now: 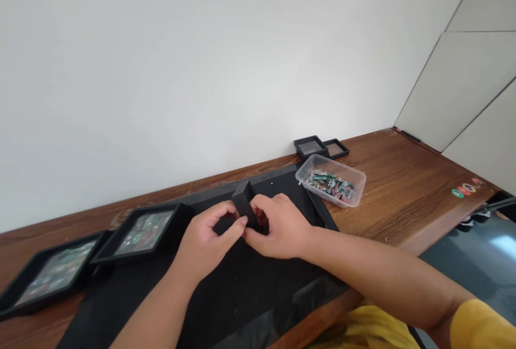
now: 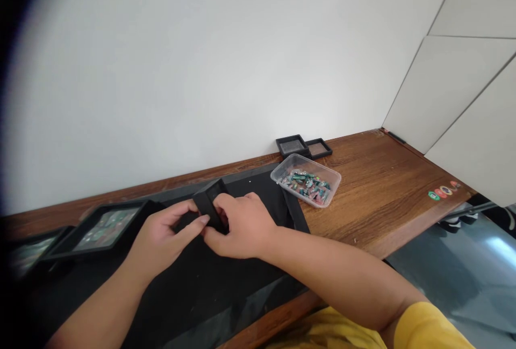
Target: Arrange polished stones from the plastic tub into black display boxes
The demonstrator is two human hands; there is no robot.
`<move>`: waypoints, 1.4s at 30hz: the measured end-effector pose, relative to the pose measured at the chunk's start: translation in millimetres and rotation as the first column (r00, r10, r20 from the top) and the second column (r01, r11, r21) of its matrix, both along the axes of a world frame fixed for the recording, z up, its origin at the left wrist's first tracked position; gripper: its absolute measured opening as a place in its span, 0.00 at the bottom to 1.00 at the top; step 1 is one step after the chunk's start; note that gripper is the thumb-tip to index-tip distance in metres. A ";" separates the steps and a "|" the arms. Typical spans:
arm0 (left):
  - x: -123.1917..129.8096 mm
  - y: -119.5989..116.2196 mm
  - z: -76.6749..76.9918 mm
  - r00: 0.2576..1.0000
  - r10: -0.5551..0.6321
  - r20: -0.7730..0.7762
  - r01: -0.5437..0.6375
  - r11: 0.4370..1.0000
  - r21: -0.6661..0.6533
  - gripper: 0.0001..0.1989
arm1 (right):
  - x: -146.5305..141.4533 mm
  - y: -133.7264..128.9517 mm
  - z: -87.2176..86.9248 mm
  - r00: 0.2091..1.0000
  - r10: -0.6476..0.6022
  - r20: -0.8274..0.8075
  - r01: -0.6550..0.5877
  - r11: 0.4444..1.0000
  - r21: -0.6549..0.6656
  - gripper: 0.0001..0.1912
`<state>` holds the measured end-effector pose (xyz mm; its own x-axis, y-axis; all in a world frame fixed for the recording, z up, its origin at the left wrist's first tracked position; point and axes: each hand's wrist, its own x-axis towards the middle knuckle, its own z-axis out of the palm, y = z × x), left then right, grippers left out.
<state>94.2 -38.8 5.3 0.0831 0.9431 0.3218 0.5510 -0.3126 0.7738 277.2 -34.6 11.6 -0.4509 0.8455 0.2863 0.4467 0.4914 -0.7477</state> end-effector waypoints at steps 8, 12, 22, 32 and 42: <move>3.1 -2.5 0.8 0.999 0.022 -0.048 -0.029 0.991 -0.133 0.15 | 7.6 6.1 1.4 0.995 0.059 0.082 -0.066 0.995 0.076 0.13; 5.5 -3.6 1.7 1.000 0.018 -0.023 -0.021 0.990 -0.137 0.16 | 9.5 7.3 1.1 0.986 0.082 0.143 -0.103 0.984 0.143 0.10; 10.4 -8.2 8.5 0.995 0.006 0.099 0.008 0.990 -0.141 0.11 | 15.2 14.0 1.8 0.981 0.157 0.113 -0.178 0.961 0.210 0.05; -4.3 3.3 2.6 0.944 0.056 0.325 0.005 0.983 -0.185 0.14 | 24.6 27.7 4.1 0.995 0.005 -0.102 0.022 0.963 0.267 0.08; -3.2 -1.4 10.4 0.876 0.029 0.481 0.211 0.875 -0.435 0.19 | 27.7 30.0 0.7 0.985 -0.140 -0.098 0.168 0.896 0.412 0.17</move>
<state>91.0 -40.2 15.8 0.1318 0.9833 -0.1258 0.0812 0.1158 0.9900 305.0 -4.5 12.3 -0.2932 0.6994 0.6518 0.5005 0.6932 -0.5187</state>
